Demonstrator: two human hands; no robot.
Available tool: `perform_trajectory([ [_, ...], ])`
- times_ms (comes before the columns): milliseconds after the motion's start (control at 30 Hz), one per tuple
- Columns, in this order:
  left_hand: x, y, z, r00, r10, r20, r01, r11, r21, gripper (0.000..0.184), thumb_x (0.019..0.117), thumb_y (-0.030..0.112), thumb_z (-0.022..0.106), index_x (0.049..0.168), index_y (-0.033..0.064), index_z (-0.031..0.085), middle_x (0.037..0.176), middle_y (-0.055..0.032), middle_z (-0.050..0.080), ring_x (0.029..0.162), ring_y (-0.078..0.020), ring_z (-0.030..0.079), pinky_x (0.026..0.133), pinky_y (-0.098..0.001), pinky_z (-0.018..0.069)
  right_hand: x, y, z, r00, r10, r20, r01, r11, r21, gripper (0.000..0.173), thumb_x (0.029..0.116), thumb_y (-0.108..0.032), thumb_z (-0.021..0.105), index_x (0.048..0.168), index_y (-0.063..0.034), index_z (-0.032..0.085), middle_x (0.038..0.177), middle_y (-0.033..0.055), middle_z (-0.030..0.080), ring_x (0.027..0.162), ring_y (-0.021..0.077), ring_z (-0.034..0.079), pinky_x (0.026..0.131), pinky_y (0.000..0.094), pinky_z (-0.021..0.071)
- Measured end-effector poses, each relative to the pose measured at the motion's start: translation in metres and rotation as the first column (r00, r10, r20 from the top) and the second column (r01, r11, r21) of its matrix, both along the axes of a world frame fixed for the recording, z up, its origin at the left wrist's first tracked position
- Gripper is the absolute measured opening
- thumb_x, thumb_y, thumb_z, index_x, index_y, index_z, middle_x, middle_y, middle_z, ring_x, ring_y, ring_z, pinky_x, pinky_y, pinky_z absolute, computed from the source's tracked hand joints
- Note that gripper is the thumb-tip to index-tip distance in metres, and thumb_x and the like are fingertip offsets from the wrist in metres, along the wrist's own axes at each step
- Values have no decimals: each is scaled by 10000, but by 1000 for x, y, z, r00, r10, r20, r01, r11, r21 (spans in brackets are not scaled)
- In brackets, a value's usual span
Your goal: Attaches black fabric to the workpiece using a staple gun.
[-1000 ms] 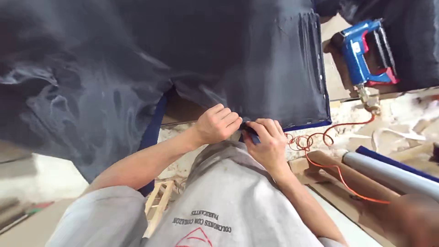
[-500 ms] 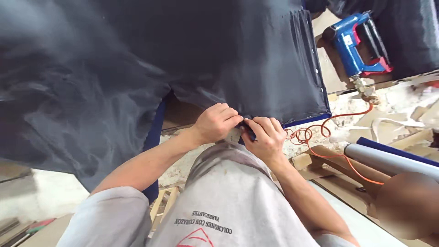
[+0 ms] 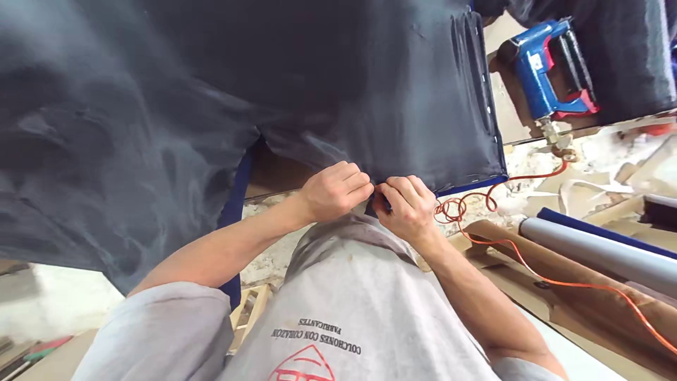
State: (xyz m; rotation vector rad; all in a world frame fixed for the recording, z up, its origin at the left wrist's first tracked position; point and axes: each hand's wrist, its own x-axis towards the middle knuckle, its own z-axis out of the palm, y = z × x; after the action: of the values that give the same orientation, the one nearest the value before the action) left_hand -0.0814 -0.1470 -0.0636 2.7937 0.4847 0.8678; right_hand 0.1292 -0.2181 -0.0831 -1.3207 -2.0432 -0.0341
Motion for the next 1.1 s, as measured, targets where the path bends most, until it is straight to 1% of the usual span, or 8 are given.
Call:
perform_trajectory([
  [200,3,8,16,991,-86,-103,85,996,-16,185,971,-8,554,957,13,738,910,-118,718,864,-275,672,742,-376,540,12,-3,11,993,91,-78,-102,985,-141,138,930,-187,672,917,-107,785,978,86,725,940,245,669,777,381,552],
  [267,3,8,21,985,-98,-139,98,995,-11,185,977,-7,552,956,10,735,895,-118,707,846,-275,662,723,-375,529,13,-6,15,995,59,-86,-74,981,-178,165,929,-217,670,1006,-135,791,1154,82,730,1109,259,656,888,419,543],
  [367,3,11,26,975,-121,-184,120,993,-15,171,961,-12,560,946,7,730,896,-118,707,836,-272,656,702,-373,517,10,-14,14,1000,13,13,-10,981,-194,351,949,-270,634,1260,-138,732,1403,39,659,1355,243,559,1088,471,447],
  [467,3,14,27,970,-142,-199,141,990,-18,169,961,-5,562,949,2,731,894,-120,707,841,-275,658,691,-375,514,4,-26,7,992,22,124,5,977,-215,387,1000,-286,562,1330,-141,704,1480,14,607,1445,222,486,1218,493,334],
  [700,2,13,31,953,-158,-258,153,987,-38,207,996,-27,513,1002,-17,719,911,-136,691,851,-287,647,700,-378,506,2,-35,5,995,7,96,18,965,-261,401,1007,-268,551,1364,-142,685,1504,4,585,1468,212,459,1250,506,290],
  [833,-7,4,27,956,-98,-275,98,995,-13,228,1003,-4,521,1092,-15,730,1022,-135,719,947,-288,669,772,-387,530,13,-28,19,997,2,-71,-26,942,-334,422,988,-258,584,1363,-85,668,1485,62,598,1454,235,477,1212,494,373],
  [967,-18,-4,20,960,-38,-276,39,999,-3,287,992,6,533,1204,25,725,1164,-117,726,1059,-290,666,874,-392,534,3,-30,9,990,-23,138,61,959,-277,458,996,-300,565,1416,-134,639,1547,11,541,1491,215,423,1245,511,287],
  [1100,-24,-13,10,962,38,-269,-32,999,30,328,999,52,521,1260,70,718,1234,-86,713,1112,-274,644,925,-393,507,1,-35,3,981,-33,192,76,972,-220,388,1019,-186,522,1370,-156,682,1506,-5,583,1464,213,463,1244,510,288],
])
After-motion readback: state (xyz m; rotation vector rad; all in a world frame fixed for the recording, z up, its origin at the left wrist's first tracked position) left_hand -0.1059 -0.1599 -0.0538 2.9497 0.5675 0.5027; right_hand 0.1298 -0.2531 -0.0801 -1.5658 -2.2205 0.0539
